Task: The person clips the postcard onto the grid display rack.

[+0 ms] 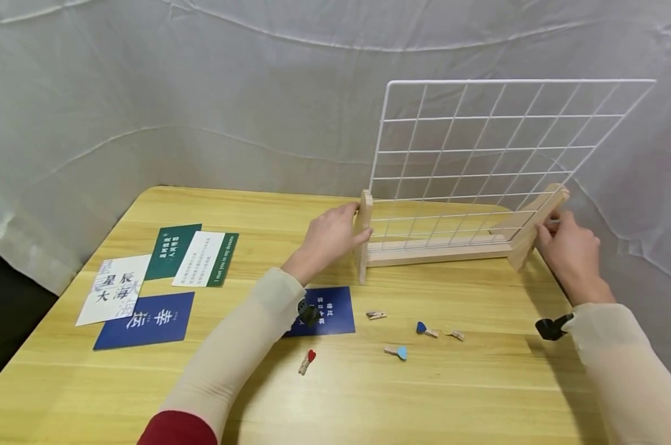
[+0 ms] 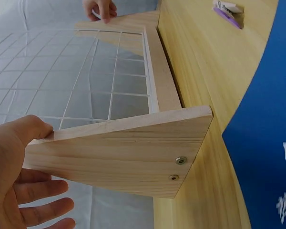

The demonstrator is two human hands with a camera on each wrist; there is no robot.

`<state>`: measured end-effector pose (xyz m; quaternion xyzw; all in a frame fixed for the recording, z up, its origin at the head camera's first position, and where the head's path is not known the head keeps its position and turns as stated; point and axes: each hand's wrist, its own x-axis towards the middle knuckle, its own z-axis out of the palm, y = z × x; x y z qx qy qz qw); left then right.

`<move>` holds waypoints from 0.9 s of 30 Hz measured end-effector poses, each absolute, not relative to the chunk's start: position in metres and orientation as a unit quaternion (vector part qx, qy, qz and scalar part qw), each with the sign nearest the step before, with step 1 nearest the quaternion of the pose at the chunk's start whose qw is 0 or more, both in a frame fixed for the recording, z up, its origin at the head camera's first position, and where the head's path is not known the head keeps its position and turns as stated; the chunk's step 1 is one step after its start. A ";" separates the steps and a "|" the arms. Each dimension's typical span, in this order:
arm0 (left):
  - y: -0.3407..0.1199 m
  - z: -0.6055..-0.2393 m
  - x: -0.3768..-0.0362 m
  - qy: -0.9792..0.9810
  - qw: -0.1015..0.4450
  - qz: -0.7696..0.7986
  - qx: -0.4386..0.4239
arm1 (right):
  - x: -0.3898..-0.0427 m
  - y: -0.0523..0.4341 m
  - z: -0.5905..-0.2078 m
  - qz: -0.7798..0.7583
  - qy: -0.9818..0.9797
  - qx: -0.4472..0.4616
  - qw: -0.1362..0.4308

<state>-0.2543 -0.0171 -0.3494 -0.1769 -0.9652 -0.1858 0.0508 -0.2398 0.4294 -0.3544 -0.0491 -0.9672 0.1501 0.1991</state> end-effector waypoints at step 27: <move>-0.088 -0.343 -0.253 -0.971 0.049 -0.190 -0.137 | -0.230 0.374 -0.343 0.155 -0.977 0.028 0.144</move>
